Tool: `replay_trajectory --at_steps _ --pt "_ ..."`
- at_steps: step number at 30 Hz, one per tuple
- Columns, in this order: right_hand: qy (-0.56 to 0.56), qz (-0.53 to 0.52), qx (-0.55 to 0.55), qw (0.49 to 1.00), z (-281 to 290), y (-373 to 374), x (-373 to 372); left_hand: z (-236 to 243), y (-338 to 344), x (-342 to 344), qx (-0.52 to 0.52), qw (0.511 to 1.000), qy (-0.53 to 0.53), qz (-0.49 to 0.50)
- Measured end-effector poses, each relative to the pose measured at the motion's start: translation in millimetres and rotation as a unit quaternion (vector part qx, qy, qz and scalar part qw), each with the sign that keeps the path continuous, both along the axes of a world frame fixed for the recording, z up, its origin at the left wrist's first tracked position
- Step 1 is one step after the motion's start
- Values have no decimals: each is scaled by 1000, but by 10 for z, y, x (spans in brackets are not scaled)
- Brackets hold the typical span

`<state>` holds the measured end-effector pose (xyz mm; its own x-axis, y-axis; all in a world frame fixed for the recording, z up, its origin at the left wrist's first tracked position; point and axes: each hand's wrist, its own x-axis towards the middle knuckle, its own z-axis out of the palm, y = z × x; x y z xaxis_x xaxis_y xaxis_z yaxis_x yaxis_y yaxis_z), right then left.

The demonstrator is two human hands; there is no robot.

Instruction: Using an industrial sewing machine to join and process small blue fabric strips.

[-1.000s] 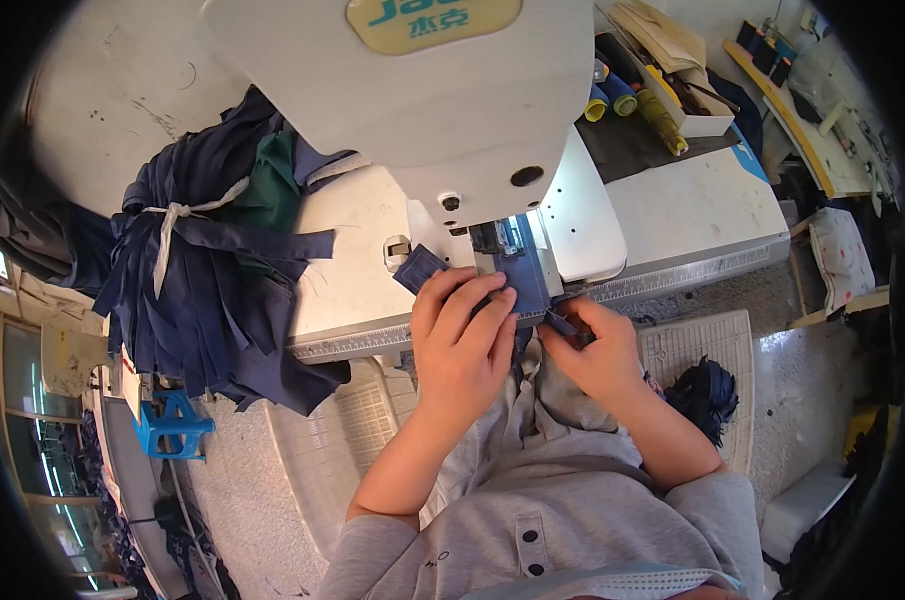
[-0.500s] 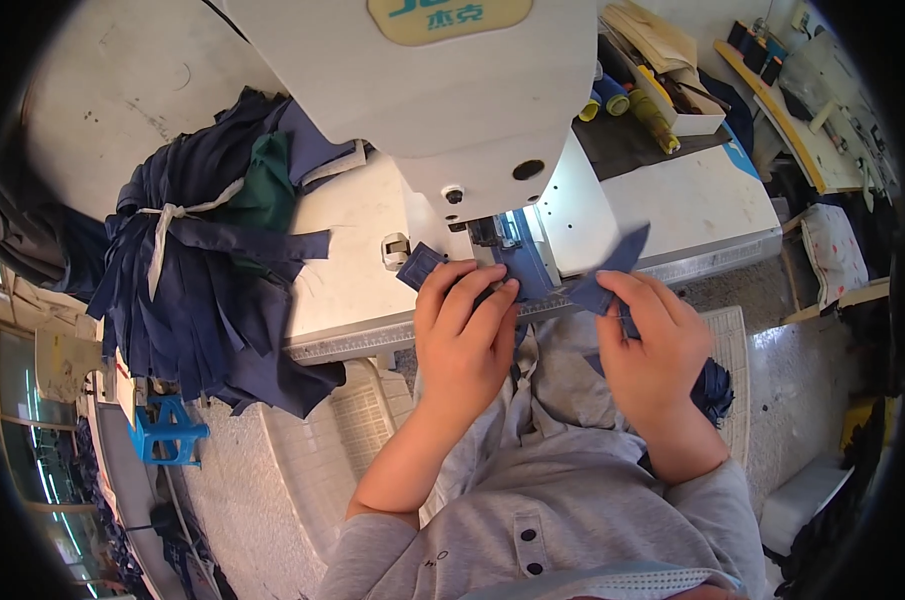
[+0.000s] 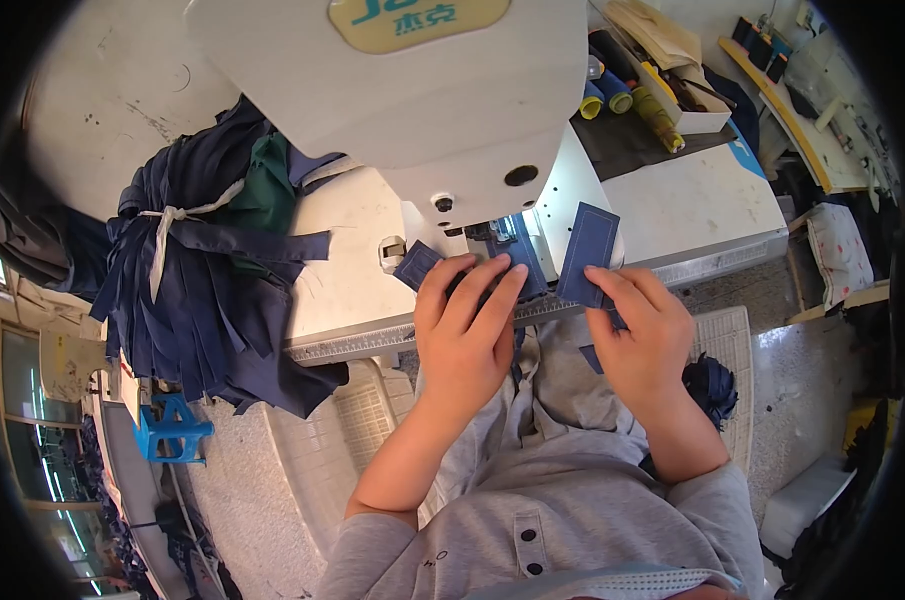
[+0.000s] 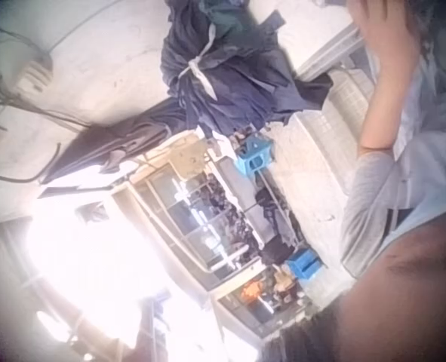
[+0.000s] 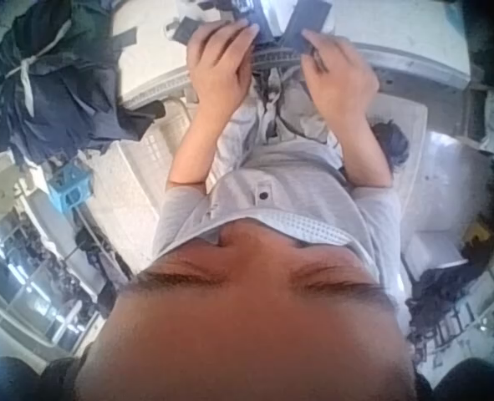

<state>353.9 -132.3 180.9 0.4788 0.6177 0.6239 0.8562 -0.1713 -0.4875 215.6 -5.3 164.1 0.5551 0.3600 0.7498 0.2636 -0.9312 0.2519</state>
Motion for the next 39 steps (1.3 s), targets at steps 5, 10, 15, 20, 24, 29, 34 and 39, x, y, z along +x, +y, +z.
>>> replay_trajectory --at_steps 5,10,15,20,24,29,34,39 --pt "-33 8 -1 999 55 36 11 -22 16 26 9 1000 -8 10" --pt "-33 10 -2 999 77 56 34 -30 21 49 9 1000 -13 15" --pt "-30 10 3 1000 56 62 45 -29 5 63 -9 999 -21 24" --pt "-19 17 6 1000 51 69 49 -27 -2 77 -7 999 -31 23" --pt "-12 26 -1 1000 81 92 54 -28 5 89 -1 999 -37 26" --pt "79 71 -40 994 175 98 1 44 -20 13 4 998 -62 11" --pt "101 149 -42 983 174 198 -81 78 -129 -110 -65 987 -145 -36" --pt "32 102 -25 994 65 327 -126 17 -31 -86 -21 998 -59 -24"
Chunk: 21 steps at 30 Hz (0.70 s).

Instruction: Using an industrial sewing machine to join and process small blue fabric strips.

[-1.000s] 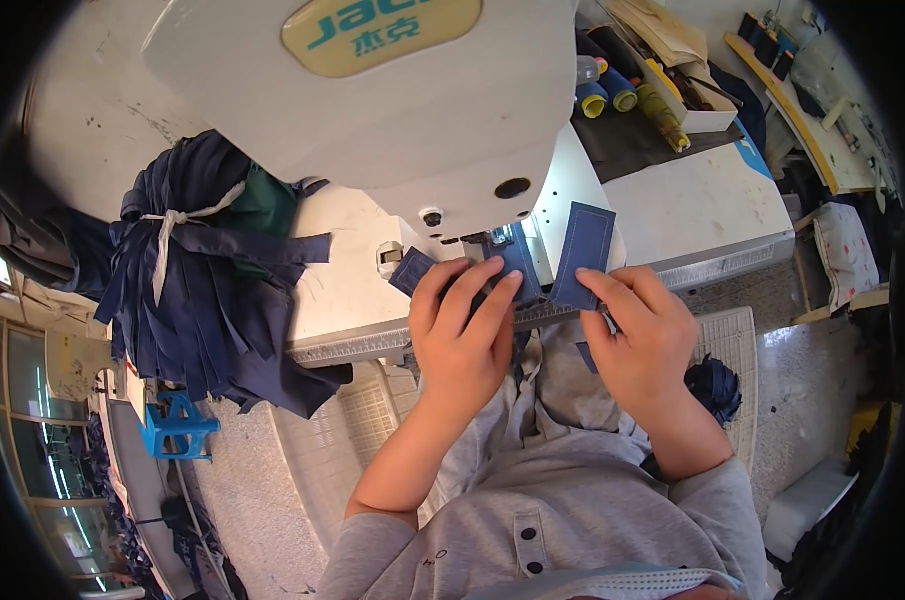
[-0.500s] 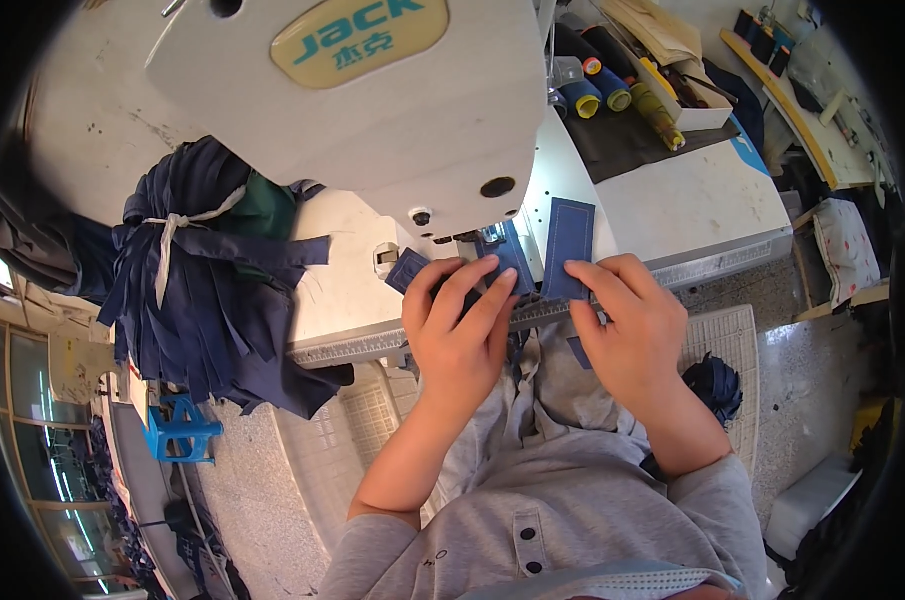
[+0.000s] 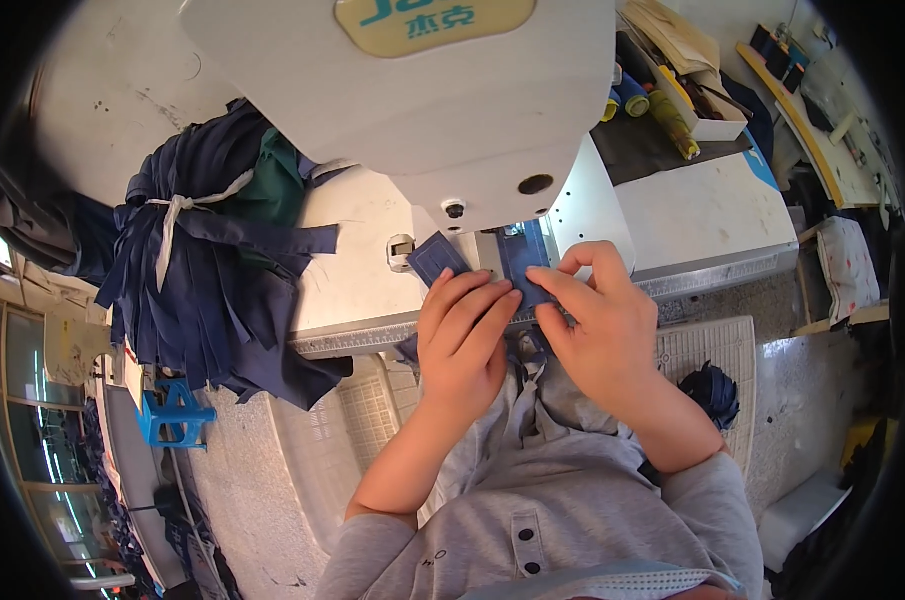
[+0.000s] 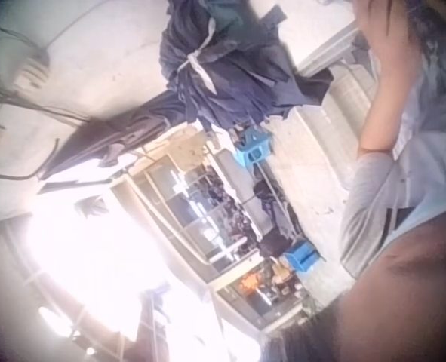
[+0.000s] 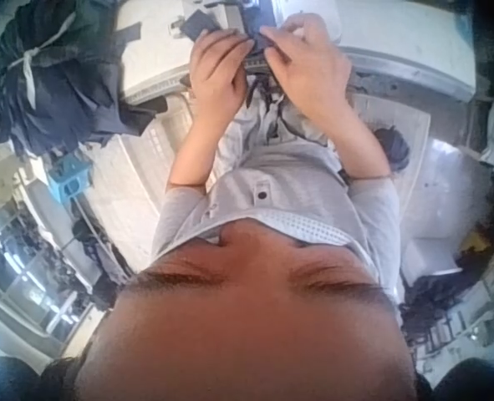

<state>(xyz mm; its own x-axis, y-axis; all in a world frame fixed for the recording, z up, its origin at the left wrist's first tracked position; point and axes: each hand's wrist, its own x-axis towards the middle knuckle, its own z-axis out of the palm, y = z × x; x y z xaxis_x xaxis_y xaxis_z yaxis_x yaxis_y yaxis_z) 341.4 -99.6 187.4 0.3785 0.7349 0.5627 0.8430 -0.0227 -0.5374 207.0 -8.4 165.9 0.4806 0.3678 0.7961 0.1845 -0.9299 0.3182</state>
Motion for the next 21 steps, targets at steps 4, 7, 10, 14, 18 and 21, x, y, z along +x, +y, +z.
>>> replay_trajectory --at_steps 4,7,10,14,18,21 --pt "-34 12 10 999 -44 7 16 -59 3 47 -9 1000 13 19" --pt "-71 40 9 997 -56 11 62 -79 9 59 -10 1000 -2 25" --pt "-99 41 0 994 -69 -3 79 -79 3 58 0 1000 -3 30" --pt "-91 25 5 995 -99 -8 85 -68 5 56 2 999 2 37" --pt "-94 28 2 995 -103 -10 105 -69 7 71 3 999 4 40" --pt "-103 14 -28 994 -87 -24 98 -66 7 74 -7 999 6 42"
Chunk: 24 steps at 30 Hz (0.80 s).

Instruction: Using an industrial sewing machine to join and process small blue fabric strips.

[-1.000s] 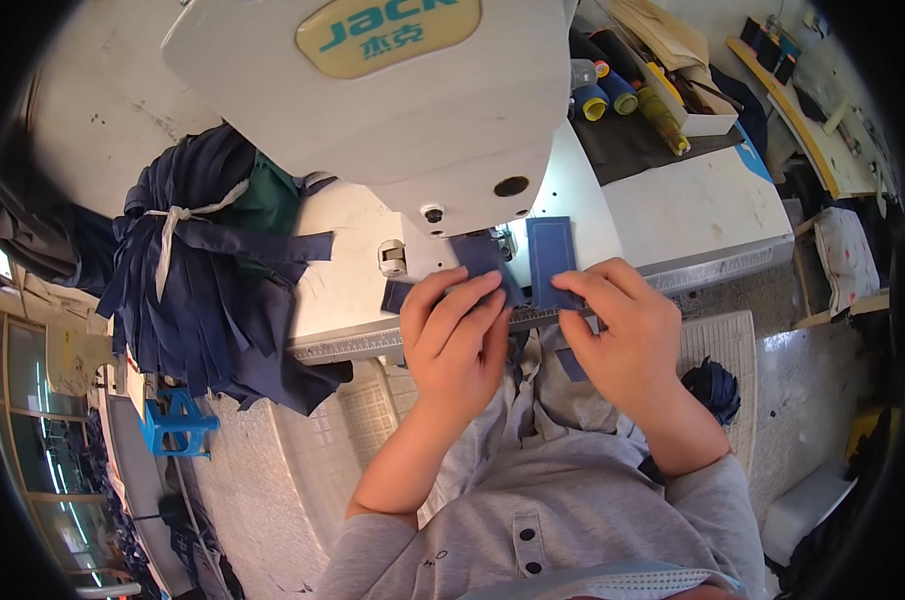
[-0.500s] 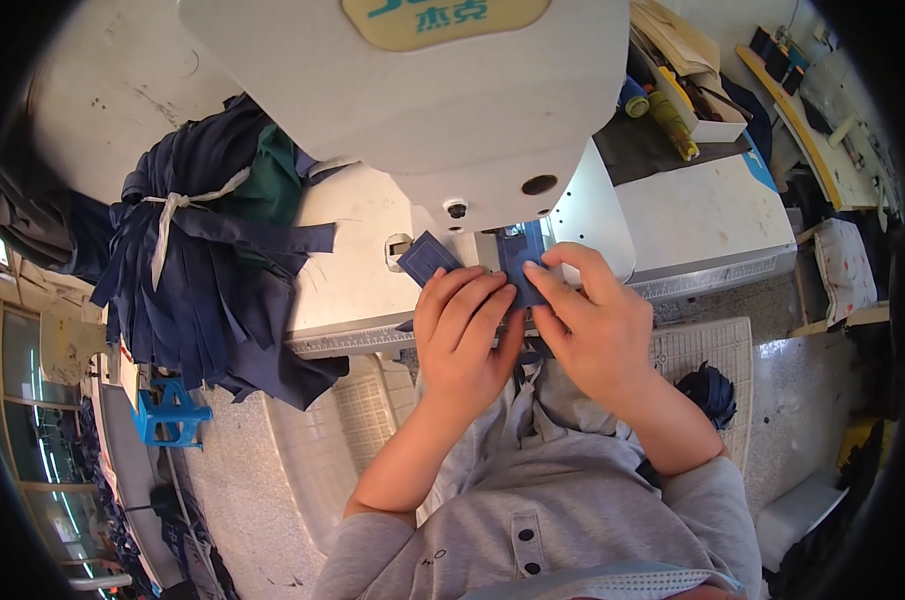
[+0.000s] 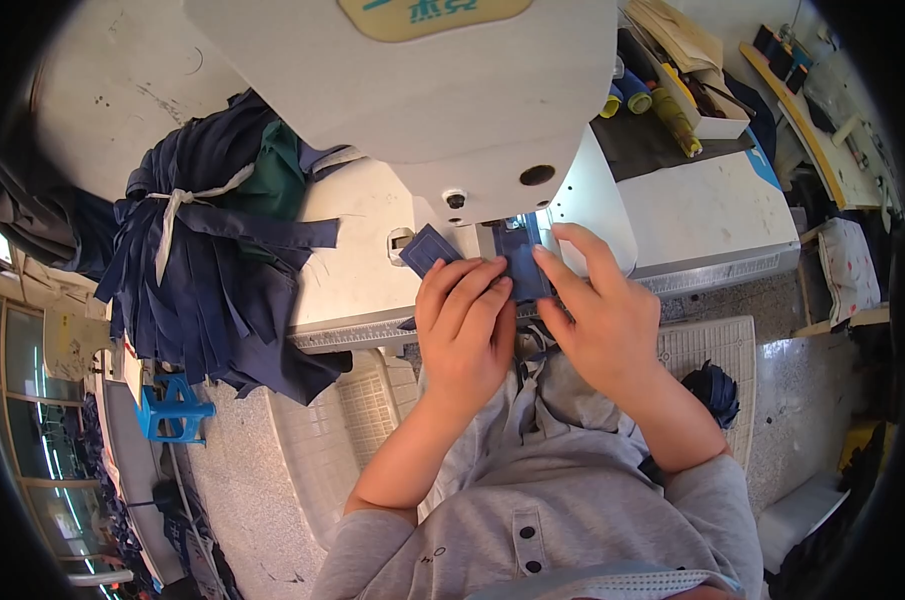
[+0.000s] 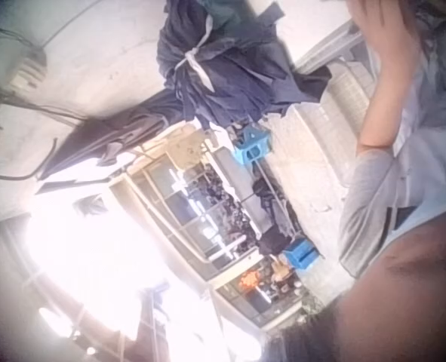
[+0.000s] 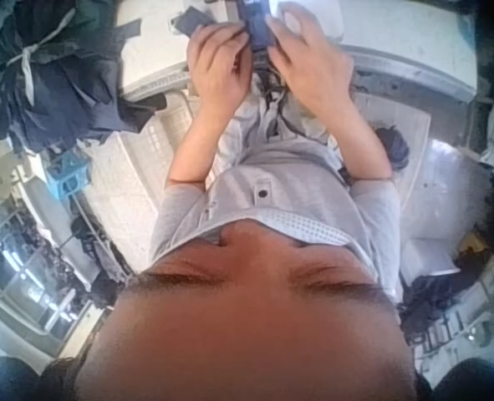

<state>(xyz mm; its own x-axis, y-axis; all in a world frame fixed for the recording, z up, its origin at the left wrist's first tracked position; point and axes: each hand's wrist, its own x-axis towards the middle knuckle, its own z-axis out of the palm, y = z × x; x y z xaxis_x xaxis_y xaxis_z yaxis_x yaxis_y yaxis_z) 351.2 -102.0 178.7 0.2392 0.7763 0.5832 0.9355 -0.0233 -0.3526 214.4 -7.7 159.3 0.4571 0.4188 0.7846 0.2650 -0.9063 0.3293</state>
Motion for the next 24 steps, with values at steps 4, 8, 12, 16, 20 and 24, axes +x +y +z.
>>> replay_trajectory --at_steps 4,8,12,16,20,24 --pt "-3 -4 1 1000 7 12 -3 3 -1 7 0 1000 8 8" --pt "-13 -9 3 1000 2 19 -15 4 -1 10 1 1000 8 11" --pt "-19 -17 3 1000 7 25 -23 9 -6 15 0 1000 5 11" --pt "-18 -22 -2 1000 23 30 -34 19 -10 19 -4 1000 10 13" --pt "-19 -32 -5 999 29 42 -47 23 -10 20 -9 1000 17 14" --pt "-16 -33 -2 999 29 44 -54 24 -15 22 -11 1000 17 15"
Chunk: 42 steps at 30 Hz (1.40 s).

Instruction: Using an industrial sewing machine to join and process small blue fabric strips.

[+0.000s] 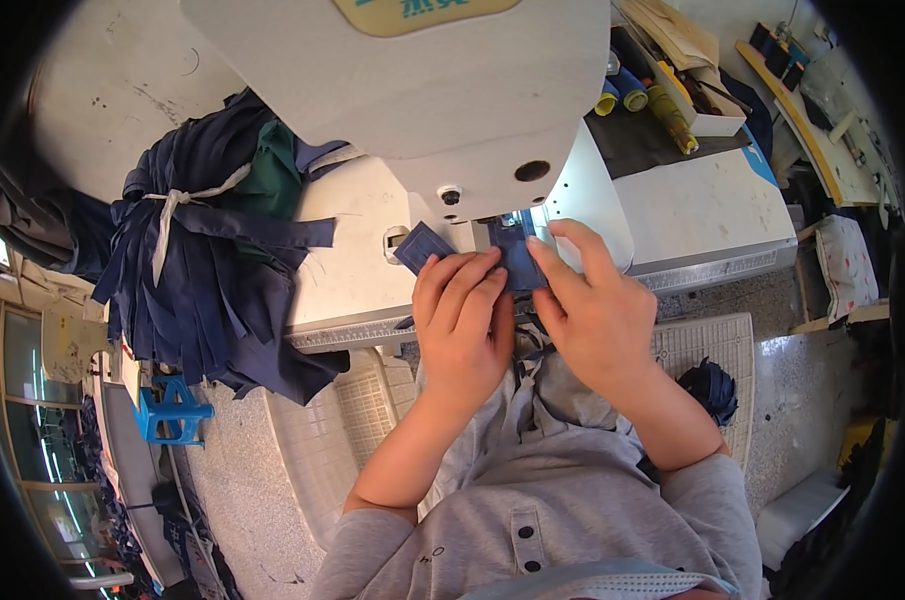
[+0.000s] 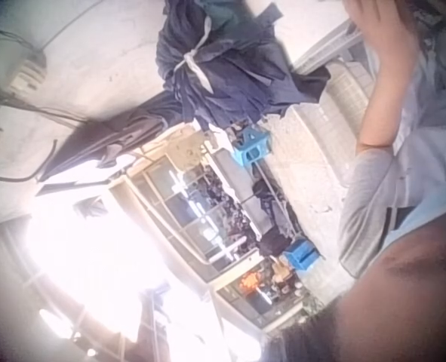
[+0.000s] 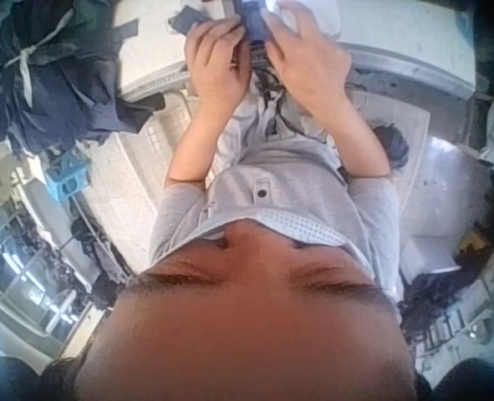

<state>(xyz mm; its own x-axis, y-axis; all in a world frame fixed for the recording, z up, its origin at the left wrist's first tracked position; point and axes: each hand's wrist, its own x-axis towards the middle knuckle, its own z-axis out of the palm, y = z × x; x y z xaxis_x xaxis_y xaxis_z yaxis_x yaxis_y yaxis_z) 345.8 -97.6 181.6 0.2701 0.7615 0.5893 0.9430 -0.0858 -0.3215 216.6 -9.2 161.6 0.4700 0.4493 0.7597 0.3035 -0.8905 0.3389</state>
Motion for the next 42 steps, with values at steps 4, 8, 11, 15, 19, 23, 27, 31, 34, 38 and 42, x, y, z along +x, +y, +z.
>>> replay_trajectory --at_steps 4,8,11,15,19,23,27,31,34,38,42 --pt "1 -1 8 1000 -4 7 -13 4 -2 -1 -4 1000 3 2" --pt "4 -3 0 1000 -4 1 -4 5 -5 -6 -6 1000 6 3" --pt "6 0 -5 1000 0 -4 8 5 -3 -6 -5 1000 7 0" --pt "2 -3 -17 1000 7 -11 14 9 -1 -1 -4 1000 4 -1" --pt "4 -2 -16 1000 10 -10 11 13 -7 -1 -6 1000 6 0" --pt "3 -3 -17 1000 10 -11 18 12 -5 0 -6 1000 6 0" --pt "3 -1 -19 1000 17 -8 19 15 -10 -2 -8 1000 7 -1" --pt "1 -3 -24 1000 37 -12 11 30 -14 -11 -12 1000 16 0" --pt "4 2 -18 1000 39 -15 14 36 -13 -18 -13 1000 20 -3" --pt "27 18 2 999 10 -24 17 39 -10 -25 -14 1000 20 -12" --pt "83 36 52 995 -30 -70 0 48 -11 -35 -15 1000 23 -12"
